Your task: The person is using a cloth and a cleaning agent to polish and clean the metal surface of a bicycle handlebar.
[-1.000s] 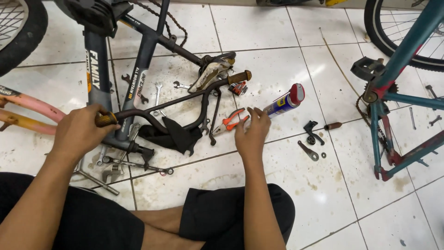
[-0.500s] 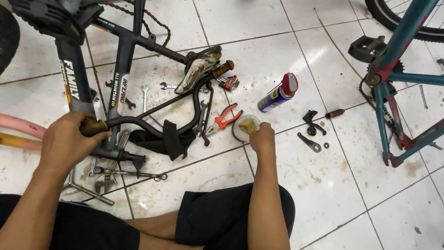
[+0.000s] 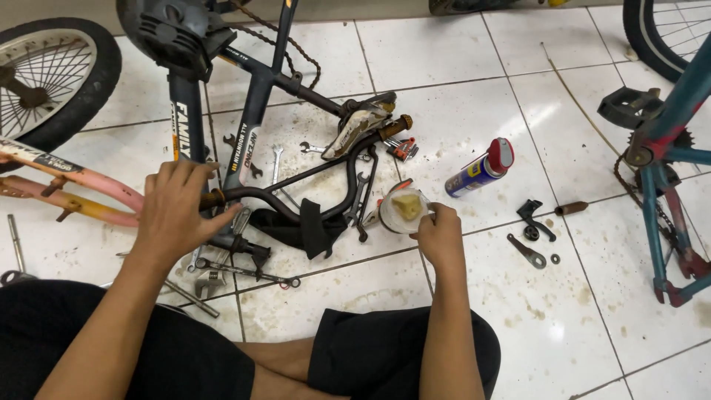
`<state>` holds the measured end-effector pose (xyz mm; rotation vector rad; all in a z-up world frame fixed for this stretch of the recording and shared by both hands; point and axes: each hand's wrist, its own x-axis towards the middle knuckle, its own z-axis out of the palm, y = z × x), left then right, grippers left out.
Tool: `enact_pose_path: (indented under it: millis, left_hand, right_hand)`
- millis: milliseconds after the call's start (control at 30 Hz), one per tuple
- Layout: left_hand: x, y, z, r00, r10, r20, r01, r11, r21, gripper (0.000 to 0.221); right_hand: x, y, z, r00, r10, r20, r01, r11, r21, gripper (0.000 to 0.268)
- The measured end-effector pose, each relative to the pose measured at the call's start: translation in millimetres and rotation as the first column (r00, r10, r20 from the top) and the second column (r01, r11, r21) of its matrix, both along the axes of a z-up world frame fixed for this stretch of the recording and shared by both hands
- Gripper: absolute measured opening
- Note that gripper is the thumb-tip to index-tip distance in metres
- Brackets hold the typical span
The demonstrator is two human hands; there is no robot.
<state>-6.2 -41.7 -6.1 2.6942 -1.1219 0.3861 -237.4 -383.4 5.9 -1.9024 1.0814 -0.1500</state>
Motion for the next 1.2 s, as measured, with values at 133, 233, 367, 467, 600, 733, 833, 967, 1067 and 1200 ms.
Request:
enact_pose_path:
  millis: [133, 233, 367, 467, 600, 733, 833, 967, 1067, 1200]
  left_hand:
    - [-31.5, -16.9, 20.5, 0.98, -0.152, -0.129, 0.136, 0.982, -0.131, 0.068]
    - [-68.3, -27.1, 40.6, 0.855, -0.302, -0.421, 0.194, 0.94, -0.281, 0.064]
    - [-90.6, -31.2, 29.7, 0.693, -0.327, -0.643, 0.113, 0.929, -0.351, 0.09]
    - [-90.9, -30.4, 2.6, 0.635, -0.343, -0.692, -0.03, 0.884, -0.466, 0.108]
    - [-84.2, -33.6, -15.2, 0.574, -0.367, -0.732, -0.138, 0.838, -0.528, 0.112]
    - [-82.3, -37.7, -16.5, 0.569, -0.401, -0.718, -0.18, 0.791, -0.585, 0.1]
    - [-77.9, -41.1, -21.1, 0.575, -0.421, -0.702, -0.213, 0.751, -0.625, 0.083]
    - [-80.9, -43.9, -24.3, 0.555, -0.438, -0.707, -0.212, 0.748, -0.629, 0.079]
    - [-80.5, -47.7, -20.5, 0.566, -0.419, -0.71, -0.193, 0.77, -0.608, 0.079]
    - [-85.8, -46.3, -14.1, 0.594, -0.379, -0.71, -0.173, 0.801, -0.573, 0.076]
  right_hand:
    - [18.1, 40.2, 15.2, 0.996, 0.082, 0.044, -0.082, 0.997, 0.007, 0.049]
    - [31.0, 74.5, 14.6, 0.985, 0.159, 0.075, -0.163, 0.985, 0.054, 0.052]
    - [47.7, 113.6, 4.5, 0.95, 0.242, 0.197, -0.27, 0.954, 0.128, 0.047]
    - [53.1, 134.2, 4.8, 0.936, 0.28, 0.214, -0.308, 0.945, 0.11, 0.045]
    - [57.8, 158.3, 29.5, 0.915, 0.34, 0.218, -0.352, 0.936, 0.019, 0.047]
    - [58.3, 164.9, 23.5, 0.909, 0.356, 0.217, -0.359, 0.933, -0.026, 0.046]
    - [60.2, 165.8, 34.6, 0.911, 0.365, 0.19, -0.365, 0.93, -0.035, 0.048]
    - [56.5, 170.1, 48.6, 0.915, 0.384, 0.123, -0.343, 0.902, -0.264, 0.045]
    - [55.1, 169.6, 47.7, 0.85, 0.446, 0.282, -0.293, 0.843, -0.451, 0.032]
    - [49.1, 171.3, 33.1, 0.787, 0.592, 0.173, -0.461, 0.751, -0.472, 0.018]
